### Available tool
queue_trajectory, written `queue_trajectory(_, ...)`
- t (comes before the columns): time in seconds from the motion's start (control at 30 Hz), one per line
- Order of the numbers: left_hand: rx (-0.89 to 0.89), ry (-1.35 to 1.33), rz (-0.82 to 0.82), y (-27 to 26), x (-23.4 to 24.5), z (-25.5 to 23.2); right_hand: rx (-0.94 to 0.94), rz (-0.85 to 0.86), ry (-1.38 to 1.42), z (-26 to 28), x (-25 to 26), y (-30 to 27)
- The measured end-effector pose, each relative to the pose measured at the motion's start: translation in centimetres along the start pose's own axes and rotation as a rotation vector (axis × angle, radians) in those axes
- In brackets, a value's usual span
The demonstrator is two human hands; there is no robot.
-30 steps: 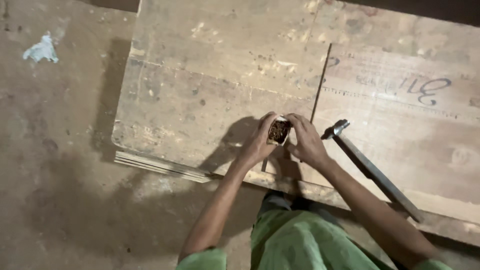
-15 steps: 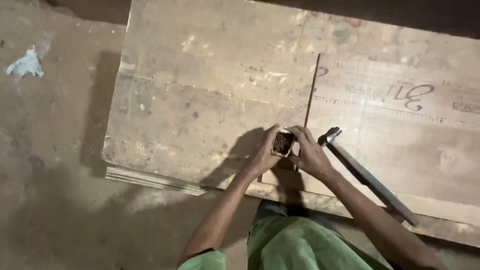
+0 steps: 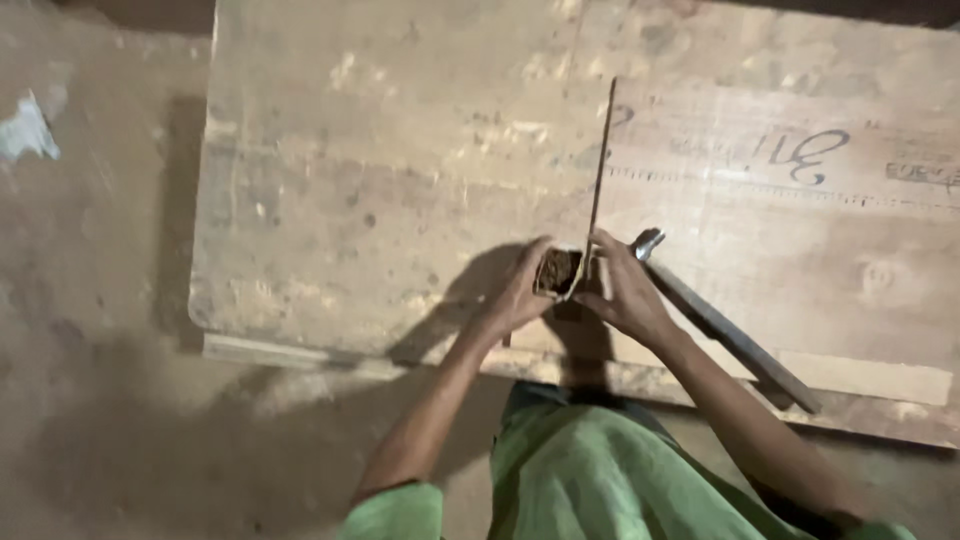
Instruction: The person applies adhesive to a wooden strip using a small spatula and then hammers nails into the strip to secure it to a larger plywood board on a workbench.
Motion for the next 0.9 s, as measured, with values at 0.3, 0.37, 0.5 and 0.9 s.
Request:
queue_trajectory(0.3, -0.089, 0.206, 0.060, 4.2, -4.1, -7.7, -0.529, -0.002, -0.522, -6.5, 6.7, -13.6)
queue_trajectory(0.37, -0.124, 0.359, 0.141, 5.8, -6.0, -10.8, -0.671, -0.119, -0.485, -7.1, 7.5, -17.2)
queue_trajectory(0.5, -0.207, 0.456, 0.361, 8.0, -12.6, -15.9, -0.790, -0.396, -0.381, -7.3, 11.1, -25.4)
queue_trajectory(0.9, -0.314, 0.633, 0.173, 10.1, -22.9, -20.6, -1.007, -0.816, -0.327, -16.0, 20.5, -50.4)
Point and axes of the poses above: each hand's wrist, its own y-axis towards the middle knuckle, its own x-axis out of the back of the hand, z = x × y, the point moved 2 cm from there along y, towards the middle knuckle, and after that the axes turned 7 degrees about x, right-handed, at the moved point
